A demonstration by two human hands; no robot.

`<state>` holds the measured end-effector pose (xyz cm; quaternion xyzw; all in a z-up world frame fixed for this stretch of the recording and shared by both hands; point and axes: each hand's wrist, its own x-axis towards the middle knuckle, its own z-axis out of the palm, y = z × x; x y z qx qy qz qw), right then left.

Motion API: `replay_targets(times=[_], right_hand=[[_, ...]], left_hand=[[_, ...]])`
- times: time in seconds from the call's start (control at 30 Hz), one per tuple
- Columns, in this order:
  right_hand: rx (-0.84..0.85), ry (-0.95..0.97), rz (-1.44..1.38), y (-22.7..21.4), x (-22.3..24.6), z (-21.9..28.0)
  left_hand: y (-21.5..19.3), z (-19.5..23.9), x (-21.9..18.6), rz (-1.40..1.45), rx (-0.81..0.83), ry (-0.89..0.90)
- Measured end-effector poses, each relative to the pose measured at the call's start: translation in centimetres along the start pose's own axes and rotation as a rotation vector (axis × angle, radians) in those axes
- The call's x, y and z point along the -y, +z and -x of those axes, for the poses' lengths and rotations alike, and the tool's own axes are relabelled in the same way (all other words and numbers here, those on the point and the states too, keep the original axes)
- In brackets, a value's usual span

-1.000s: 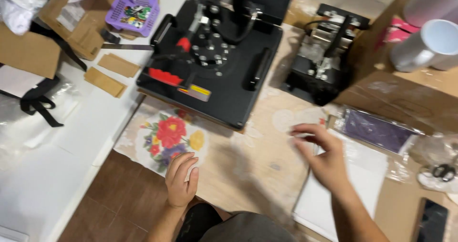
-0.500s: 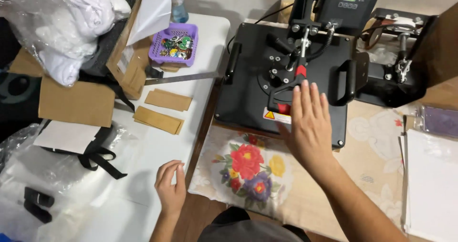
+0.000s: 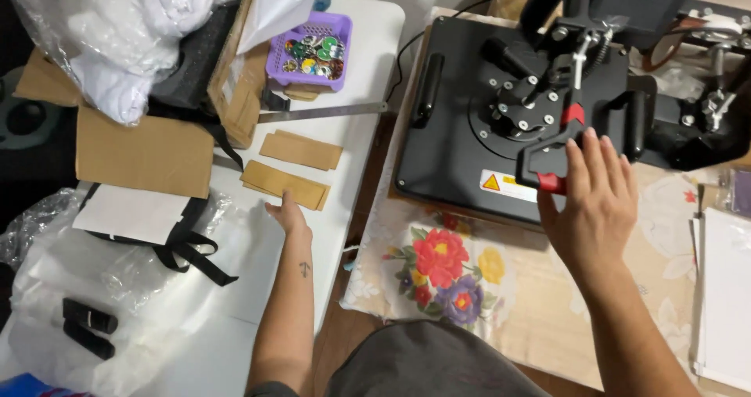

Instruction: Preparing materials and operating a manual heat press for printing designs, including substrate alignment and machine cycling.

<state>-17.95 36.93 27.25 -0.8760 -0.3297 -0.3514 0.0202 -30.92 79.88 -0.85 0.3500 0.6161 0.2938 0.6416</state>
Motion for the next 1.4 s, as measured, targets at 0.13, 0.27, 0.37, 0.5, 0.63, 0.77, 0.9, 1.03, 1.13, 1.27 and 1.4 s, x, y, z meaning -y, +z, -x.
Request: replay_targets(times=[0.13, 0.27, 0.37, 0.5, 0.63, 0.77, 0.9, 1.03, 1.13, 1.27, 1.4], right_hand=[[-0.029, 0.000, 0.028, 0.6, 0.0, 0.1], [-0.073, -0.029, 0.051, 0.9, -0.1, -0.2], [-0.100, -0.037, 0.055, 0.8, 0.1, -0.7], [-0.113, -0.029, 0.079, 1.1, 0.2, -1.0], [-0.100, -0.015, 0.085, 1.4, 0.1, -0.9], [-0.127, -0.013, 0.016, 1.6, 0.2, -1.0], [-0.155, 0.005, -0.025, 2.3, -0.2, -0.8], [-0.182, 0.027, -0.001, 3.2, -0.5, -0.5], [-0.182, 0.022, 0.005, 2.4, -0.3, -1.7], [-0.129, -0.010, -0.014, 2.3, -0.4, -2.1], [-0.144, 0.002, -0.090, 2.7, -0.5, -2.3]], left_hand=[[1.8, -4.8, 0.1, -0.050, -0.023, -0.018], [4.5, -7.7, 0.2, 0.028, -0.182, -0.043], [5.9, -7.4, -0.9, 0.112, -0.156, -0.119], [7.2, -3.9, -4.4, 0.183, 0.013, -0.225], [8.6, -2.9, -5.6, 0.229, 0.055, -0.238], [9.9, -3.8, -4.8, 0.209, -0.046, -0.185], [11.7, -1.6, -0.5, -0.111, -0.021, 0.282], [16.5, 7.1, -1.1, -0.226, 0.372, 0.556], [21.9, 12.2, -3.2, -0.307, 0.558, 0.866], [27.4, 17.2, -5.2, -0.689, 0.545, 1.195], [30.6, 18.2, -5.0, -1.089, 0.521, 1.133]])
